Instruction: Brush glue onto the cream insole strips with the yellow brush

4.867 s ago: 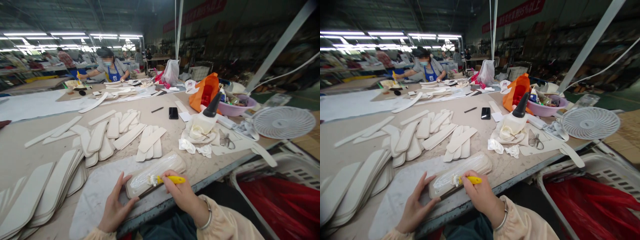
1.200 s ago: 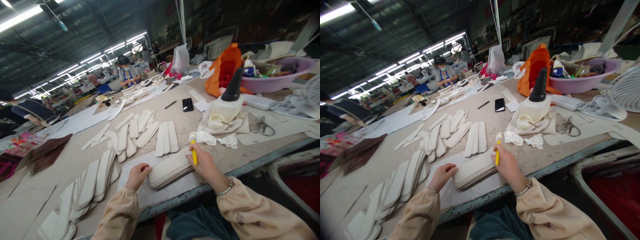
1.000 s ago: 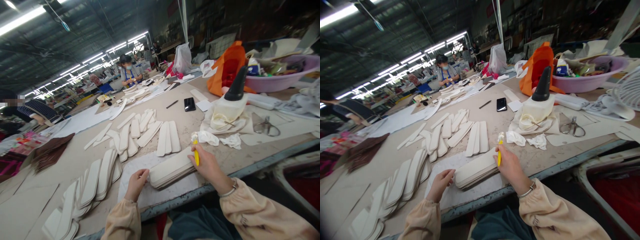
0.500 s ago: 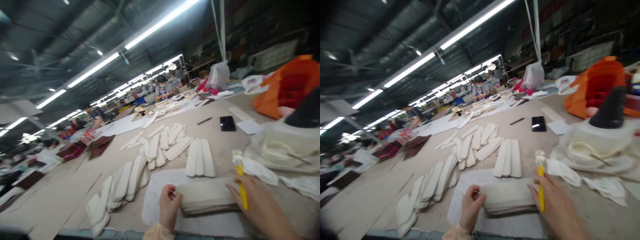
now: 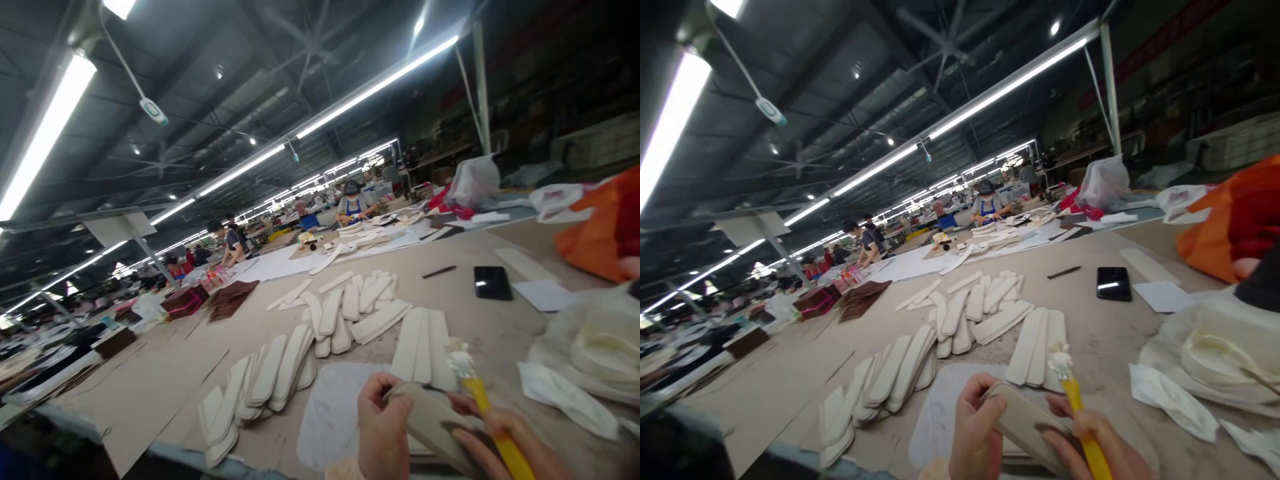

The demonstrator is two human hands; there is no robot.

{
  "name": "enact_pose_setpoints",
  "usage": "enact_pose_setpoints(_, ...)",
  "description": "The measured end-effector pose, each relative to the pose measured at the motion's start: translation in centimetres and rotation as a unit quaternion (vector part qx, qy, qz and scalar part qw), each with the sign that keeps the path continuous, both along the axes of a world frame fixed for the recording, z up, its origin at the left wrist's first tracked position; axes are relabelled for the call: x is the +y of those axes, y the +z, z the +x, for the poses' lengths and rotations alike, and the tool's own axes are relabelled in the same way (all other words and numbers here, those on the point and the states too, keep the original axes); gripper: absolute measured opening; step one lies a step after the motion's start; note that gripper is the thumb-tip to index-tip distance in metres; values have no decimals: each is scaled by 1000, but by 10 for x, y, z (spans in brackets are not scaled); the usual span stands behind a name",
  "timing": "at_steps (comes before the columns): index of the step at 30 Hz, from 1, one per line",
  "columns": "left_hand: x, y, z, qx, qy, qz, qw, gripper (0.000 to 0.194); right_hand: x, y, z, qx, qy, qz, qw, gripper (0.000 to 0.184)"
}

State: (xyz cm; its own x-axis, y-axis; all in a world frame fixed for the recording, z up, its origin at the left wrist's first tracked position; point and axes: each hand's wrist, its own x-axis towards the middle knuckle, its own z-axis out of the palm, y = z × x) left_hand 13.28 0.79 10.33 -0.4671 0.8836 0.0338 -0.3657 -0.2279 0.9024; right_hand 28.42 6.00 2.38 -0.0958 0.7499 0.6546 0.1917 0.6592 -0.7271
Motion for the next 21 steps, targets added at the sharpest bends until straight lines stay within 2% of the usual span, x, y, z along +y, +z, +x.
enact_pose_setpoints(2,-1,10,8,-17,-24,-11,1000,22,-10,12,-2,7,32,-43,999,23)
enact_pose_setpoints(4,0,15,13,-29,-19,-25,999,25,-15,22,-4,41,33,-97,994,24)
enact_pose_setpoints(7,4,14,18,-32,3,-39,999,32,-17,33,-5,87,50,-146,984,26)
enact_pose_setpoints(9,6,11,22,-34,-7,-43,998,32,-17,37,-3,102,65,-169,978,25)
enact_pose_setpoints(14,7,7,33,-58,-20,-43,997,31,-16,40,5,106,86,-179,974,25)
enact_pose_setpoints(21,8,11,45,-70,-25,-31,997,27,-15,41,11,127,90,-173,973,24)
